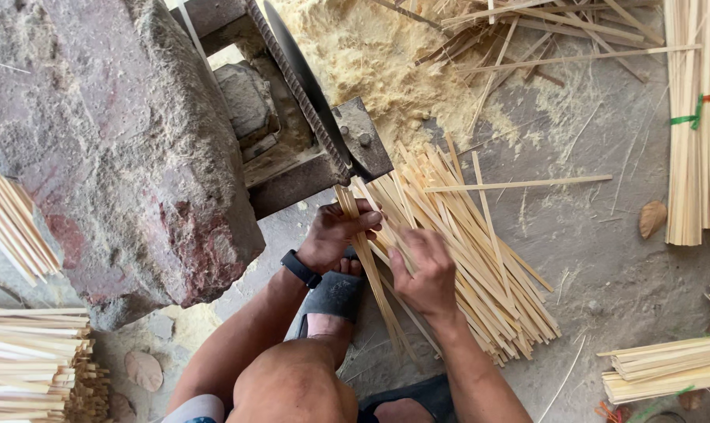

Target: The person sits on the floor and uses a rotating grinding wheel to sharpen the ends of thin bamboo sticks. They hold bundles of sticks in both hands, feed them against the wheel, and then place the sharpened sticks into a pile on the floor.

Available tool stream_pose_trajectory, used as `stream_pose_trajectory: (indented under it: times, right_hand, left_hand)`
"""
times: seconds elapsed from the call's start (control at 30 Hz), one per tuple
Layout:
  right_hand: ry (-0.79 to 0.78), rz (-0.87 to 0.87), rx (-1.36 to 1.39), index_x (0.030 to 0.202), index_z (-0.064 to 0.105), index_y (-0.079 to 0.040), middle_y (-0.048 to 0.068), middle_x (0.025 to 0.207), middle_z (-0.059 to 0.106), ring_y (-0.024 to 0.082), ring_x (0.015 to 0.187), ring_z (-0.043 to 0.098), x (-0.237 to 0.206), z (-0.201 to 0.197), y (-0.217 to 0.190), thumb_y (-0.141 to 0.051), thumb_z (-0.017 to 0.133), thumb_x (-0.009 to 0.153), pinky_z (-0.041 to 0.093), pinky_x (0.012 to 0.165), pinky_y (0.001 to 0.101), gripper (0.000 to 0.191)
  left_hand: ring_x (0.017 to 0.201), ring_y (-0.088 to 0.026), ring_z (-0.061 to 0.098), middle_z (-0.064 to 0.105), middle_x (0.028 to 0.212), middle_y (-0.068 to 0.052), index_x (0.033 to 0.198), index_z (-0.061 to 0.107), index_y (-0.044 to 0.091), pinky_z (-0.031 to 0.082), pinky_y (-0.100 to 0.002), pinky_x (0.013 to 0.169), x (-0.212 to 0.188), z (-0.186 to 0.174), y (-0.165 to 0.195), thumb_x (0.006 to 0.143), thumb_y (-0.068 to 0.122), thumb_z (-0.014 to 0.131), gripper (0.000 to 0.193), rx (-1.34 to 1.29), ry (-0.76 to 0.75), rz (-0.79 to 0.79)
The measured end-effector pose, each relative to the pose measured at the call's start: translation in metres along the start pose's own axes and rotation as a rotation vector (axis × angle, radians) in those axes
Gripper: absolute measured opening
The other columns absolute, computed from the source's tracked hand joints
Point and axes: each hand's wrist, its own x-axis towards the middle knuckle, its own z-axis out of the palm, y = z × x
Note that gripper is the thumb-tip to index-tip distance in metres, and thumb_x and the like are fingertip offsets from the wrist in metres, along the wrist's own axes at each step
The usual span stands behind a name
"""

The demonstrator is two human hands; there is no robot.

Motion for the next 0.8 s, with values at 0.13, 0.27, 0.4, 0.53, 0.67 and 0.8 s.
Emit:
stream_pose_trajectory:
  times: [0.13,0.27,0.4,0.53,0.67,0.8]
  right_hand:
    - [-0.067,0.158,0.077,0.105,0.076,0.006,0.015,0.074,0.071,0.016,0.052,0.066,0.004,0.028,0.009,-0.001,0.069,0.094,0.050,0.035,0.0250,0.014]
    - [-0.024,0.079,0.073,0.105,0.075,0.008,0.015,0.072,0.069,0.017,0.050,0.064,0.033,0.057,0.004,0.002,0.067,0.094,0.046,0.031,0.0233,0.015]
    - [0.006,0.042,0.086,0.106,0.074,0.007,0.016,0.079,0.069,0.016,0.055,0.065,0.048,0.053,-0.002,0.002,0.067,0.096,0.048,0.037,0.0240,0.014]
    - [-0.165,0.139,-0.008,0.105,0.076,0.005,0.014,0.074,0.070,0.016,0.050,0.065,0.028,0.019,-0.003,0.002,0.063,0.095,0.049,0.033,0.0262,0.017]
    - [0.065,-0.079,-0.063,0.104,0.073,0.004,0.015,0.085,0.070,0.023,0.069,0.068,-0.008,0.008,-0.004,-0.015,0.069,0.092,0.057,0.055,0.0290,0.022]
    - [-0.067,0.186,0.160,0.104,0.077,0.004,0.014,0.077,0.072,0.018,0.057,0.067,-0.017,0.023,0.005,-0.004,0.068,0.096,0.050,0.041,0.0247,0.014]
  left_hand:
    - [0.098,-0.015,0.071,0.075,0.106,-0.008,0.122,0.069,-0.001,0.059,-0.032,0.086,0.000,0.000,0.003,0.094,0.017,0.075,0.033,0.099,-0.061,0.128]
    - [0.098,-0.014,0.071,0.071,0.114,-0.007,0.131,0.063,0.004,0.062,-0.031,0.085,-0.004,-0.016,0.008,0.089,0.010,0.075,0.044,0.236,-0.112,0.061]
    - [0.089,-0.016,0.072,0.077,0.102,-0.010,0.115,0.071,-0.003,0.061,-0.031,0.079,-0.006,-0.014,0.006,0.087,0.014,0.079,0.034,0.186,-0.075,0.072]
    - [0.080,-0.014,0.071,0.078,0.092,-0.008,0.107,0.075,-0.001,0.060,-0.029,0.073,-0.004,-0.010,0.005,0.084,0.015,0.082,0.029,0.167,0.026,0.014]
    - [0.080,-0.014,0.071,0.078,0.093,-0.010,0.107,0.076,-0.003,0.060,-0.030,0.073,-0.004,-0.005,0.003,0.085,0.015,0.084,0.029,0.038,-0.016,0.008]
    - [0.083,-0.017,0.070,0.076,0.095,-0.011,0.115,0.074,-0.005,0.059,-0.033,0.073,-0.001,-0.002,0.003,0.093,0.014,0.077,0.029,-0.033,-0.001,-0.021]
